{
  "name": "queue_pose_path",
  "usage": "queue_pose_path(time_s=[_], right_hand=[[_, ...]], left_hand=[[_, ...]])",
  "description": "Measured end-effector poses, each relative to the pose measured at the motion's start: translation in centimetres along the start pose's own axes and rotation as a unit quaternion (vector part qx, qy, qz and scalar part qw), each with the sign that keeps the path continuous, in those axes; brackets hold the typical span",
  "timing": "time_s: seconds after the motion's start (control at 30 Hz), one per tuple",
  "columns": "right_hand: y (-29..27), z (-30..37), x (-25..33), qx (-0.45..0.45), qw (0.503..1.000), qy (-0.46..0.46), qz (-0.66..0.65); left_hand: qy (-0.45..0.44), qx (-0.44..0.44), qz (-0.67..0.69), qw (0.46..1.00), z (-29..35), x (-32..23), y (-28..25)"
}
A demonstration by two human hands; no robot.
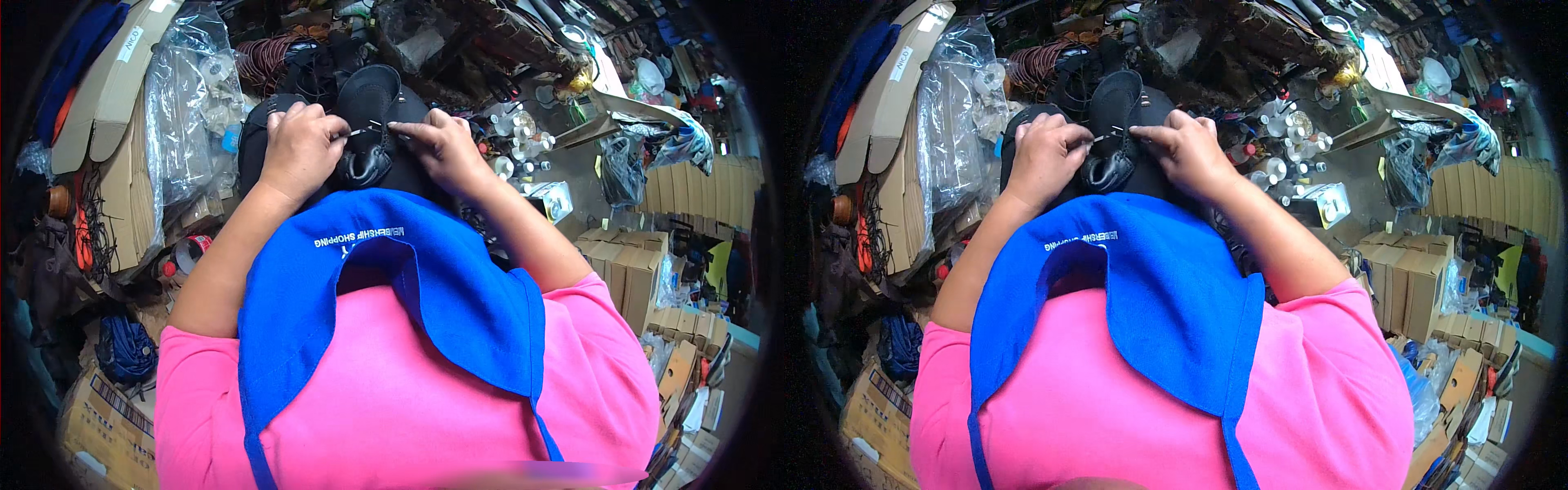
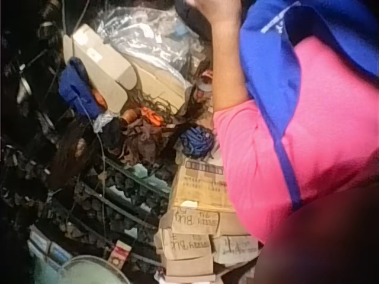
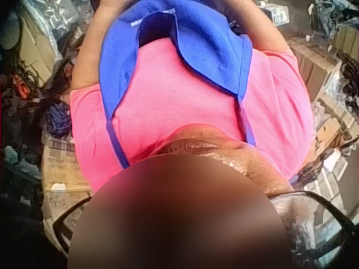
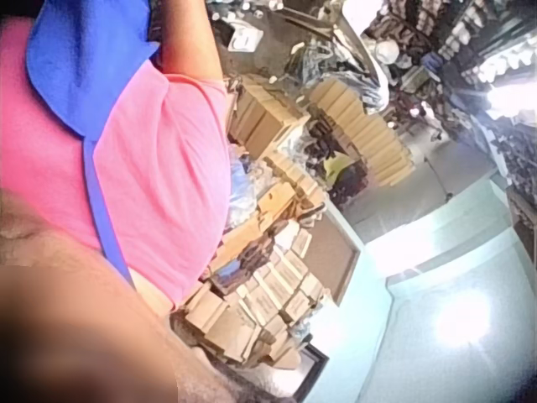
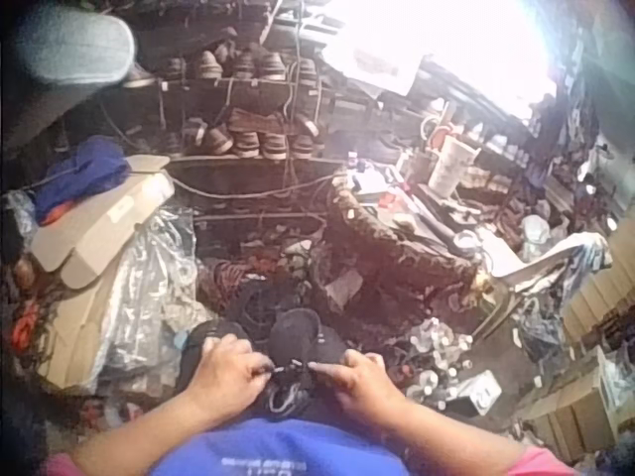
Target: The recorder is stitching the upper part of a black shoe using a long black thread and a needle.
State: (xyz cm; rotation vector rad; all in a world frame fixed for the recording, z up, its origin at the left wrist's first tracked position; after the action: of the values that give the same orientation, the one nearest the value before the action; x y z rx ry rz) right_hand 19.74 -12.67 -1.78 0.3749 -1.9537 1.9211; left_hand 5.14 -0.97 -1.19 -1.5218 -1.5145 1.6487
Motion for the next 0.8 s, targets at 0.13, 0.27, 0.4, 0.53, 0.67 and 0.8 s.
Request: queue_pose_path(time_s=[0.13,0.27,0.4,0.53,0.67,0.8], right_hand=[[-0.1,-1.7,-3.2,0.081,0.982,0.043,-0.162],[-0.3,-3.0,-3.4,0.148,0.968,0.048,-0.199],[-0.4,-3.7,-3.8,0.152,0.97,0.039,-0.183],[-0.5,-3.9,-3.7,0.174,0.969,0.031,-0.173],[-0.7,-3.9,-3.7,0.162,0.968,0.02,-0.191],[-0.7,-3.9,-3.4,0.188,0.96,0.016,-0.205]], left_hand=[[0.007,-0.005,0.172,0.985,-1.1,1.2,0.6],[0.008,0.012,0.151,0.988,-1.2,1.6,1.6],[0.006,0.017,0.157,0.987,-1.3,1.7,1.6],[0.009,0.021,0.144,0.989,-1.3,1.6,1.5],[0.017,0.018,0.129,0.991,-1.5,1.5,1.6],[0.018,0.02,0.128,0.991,-1.5,1.3,1.8]])
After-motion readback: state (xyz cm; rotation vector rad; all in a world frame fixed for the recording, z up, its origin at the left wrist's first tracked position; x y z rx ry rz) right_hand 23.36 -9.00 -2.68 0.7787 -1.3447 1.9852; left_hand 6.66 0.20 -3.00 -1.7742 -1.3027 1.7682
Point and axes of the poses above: each hand's wrist, its own z-axis away from the middle knuckle, its own y-axis out of the palm, x = y × z, the point moved 6 cm from there along -z, towards the middle knuckle, and after that the axes turned 10 degrees about x, right-handed, at the moved point
